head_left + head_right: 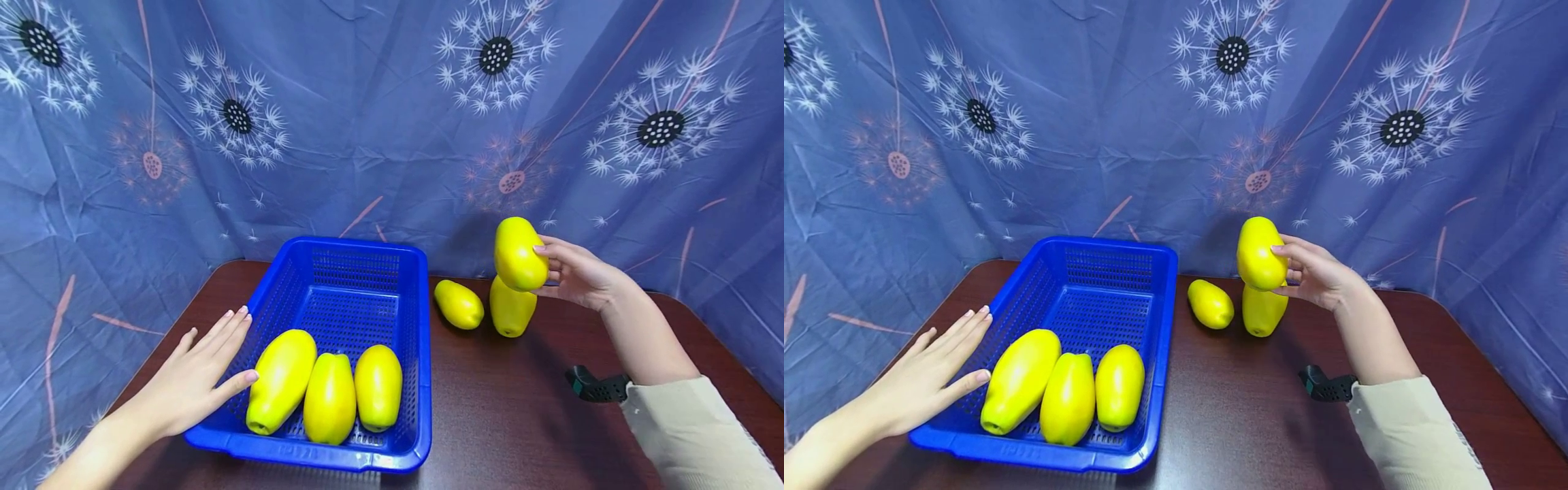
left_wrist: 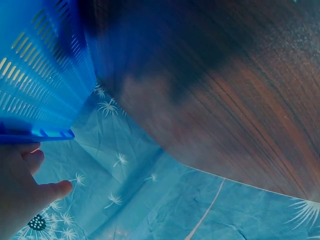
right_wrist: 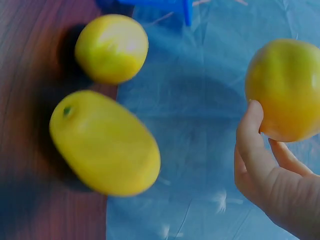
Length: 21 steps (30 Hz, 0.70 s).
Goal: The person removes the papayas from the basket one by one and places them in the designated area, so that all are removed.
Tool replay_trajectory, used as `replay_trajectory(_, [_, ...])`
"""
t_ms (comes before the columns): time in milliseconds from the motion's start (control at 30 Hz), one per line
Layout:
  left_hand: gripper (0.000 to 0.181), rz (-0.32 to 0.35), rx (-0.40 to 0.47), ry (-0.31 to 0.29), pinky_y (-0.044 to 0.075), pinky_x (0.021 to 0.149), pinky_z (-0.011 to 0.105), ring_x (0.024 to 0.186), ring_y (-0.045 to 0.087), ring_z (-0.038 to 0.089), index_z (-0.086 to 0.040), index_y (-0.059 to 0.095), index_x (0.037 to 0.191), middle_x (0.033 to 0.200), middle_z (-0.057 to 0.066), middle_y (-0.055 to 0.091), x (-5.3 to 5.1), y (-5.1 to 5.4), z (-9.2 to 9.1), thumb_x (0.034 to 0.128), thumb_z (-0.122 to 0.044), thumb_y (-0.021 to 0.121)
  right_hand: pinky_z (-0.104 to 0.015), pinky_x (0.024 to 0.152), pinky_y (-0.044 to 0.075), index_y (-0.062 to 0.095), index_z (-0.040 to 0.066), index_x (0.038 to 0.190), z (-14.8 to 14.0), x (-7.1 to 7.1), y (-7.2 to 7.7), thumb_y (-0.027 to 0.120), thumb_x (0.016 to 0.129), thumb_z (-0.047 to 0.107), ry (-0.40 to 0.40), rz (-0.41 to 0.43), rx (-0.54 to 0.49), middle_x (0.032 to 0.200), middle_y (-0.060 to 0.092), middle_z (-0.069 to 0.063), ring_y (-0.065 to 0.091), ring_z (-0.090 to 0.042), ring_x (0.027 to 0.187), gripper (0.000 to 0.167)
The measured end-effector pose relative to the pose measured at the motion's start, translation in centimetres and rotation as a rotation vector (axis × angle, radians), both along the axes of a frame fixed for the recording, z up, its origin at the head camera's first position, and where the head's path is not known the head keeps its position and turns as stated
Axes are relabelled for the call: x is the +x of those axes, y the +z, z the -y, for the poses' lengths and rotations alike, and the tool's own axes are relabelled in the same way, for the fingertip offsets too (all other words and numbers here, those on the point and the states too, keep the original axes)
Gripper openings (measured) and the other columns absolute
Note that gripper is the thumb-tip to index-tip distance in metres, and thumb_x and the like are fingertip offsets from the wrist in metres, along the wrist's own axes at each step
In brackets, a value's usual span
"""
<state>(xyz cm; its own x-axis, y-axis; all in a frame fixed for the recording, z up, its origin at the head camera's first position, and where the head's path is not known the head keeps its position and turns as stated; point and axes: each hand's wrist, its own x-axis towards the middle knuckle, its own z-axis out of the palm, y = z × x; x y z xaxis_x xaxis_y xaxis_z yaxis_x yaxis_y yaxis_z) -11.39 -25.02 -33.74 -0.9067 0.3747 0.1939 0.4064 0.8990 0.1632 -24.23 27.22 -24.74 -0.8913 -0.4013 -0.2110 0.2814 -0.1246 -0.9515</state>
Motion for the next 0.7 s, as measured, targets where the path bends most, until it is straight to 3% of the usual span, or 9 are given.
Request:
replay_trajectory(300, [0.075, -0.016, 0.005, -0.005, 0.011, 0.103, 0.065, 0.141, 0.013, 0.028, -0.003, 0.024, 0.147, 0.152, 0.017, 0.023, 0.0, -0.2, 0.1, 0.0919, -0.047, 0.05, -0.037, 0.075, 0.053, 0.052, 0.028, 0.114, -3.5, 0.5, -1.5, 0.048, 0.096, 0.017, -0.075, 0.015, 0.061, 0.098, 0.065, 0.001, 0.063, -0.018, 0.086, 0.022])
replay_trajectory(700, [0.075, -0.004, -0.002, 0.0, 0.007, 0.104, 0.064, 0.14, 0.016, 0.032, -0.004, 0.023, 0.147, 0.152, 0.016, 0.022, -0.1, -0.1, 0.0, 0.0921, -0.047, 0.049, -0.036, 0.073, 0.054, 0.056, 0.029, 0.104, -6.7, 0.9, -3.4, 0.051, 0.095, 0.016, -0.132, 0.04, 0.085, 0.094, 0.065, 0.002, 0.064, -0.017, 0.082, 0.017])
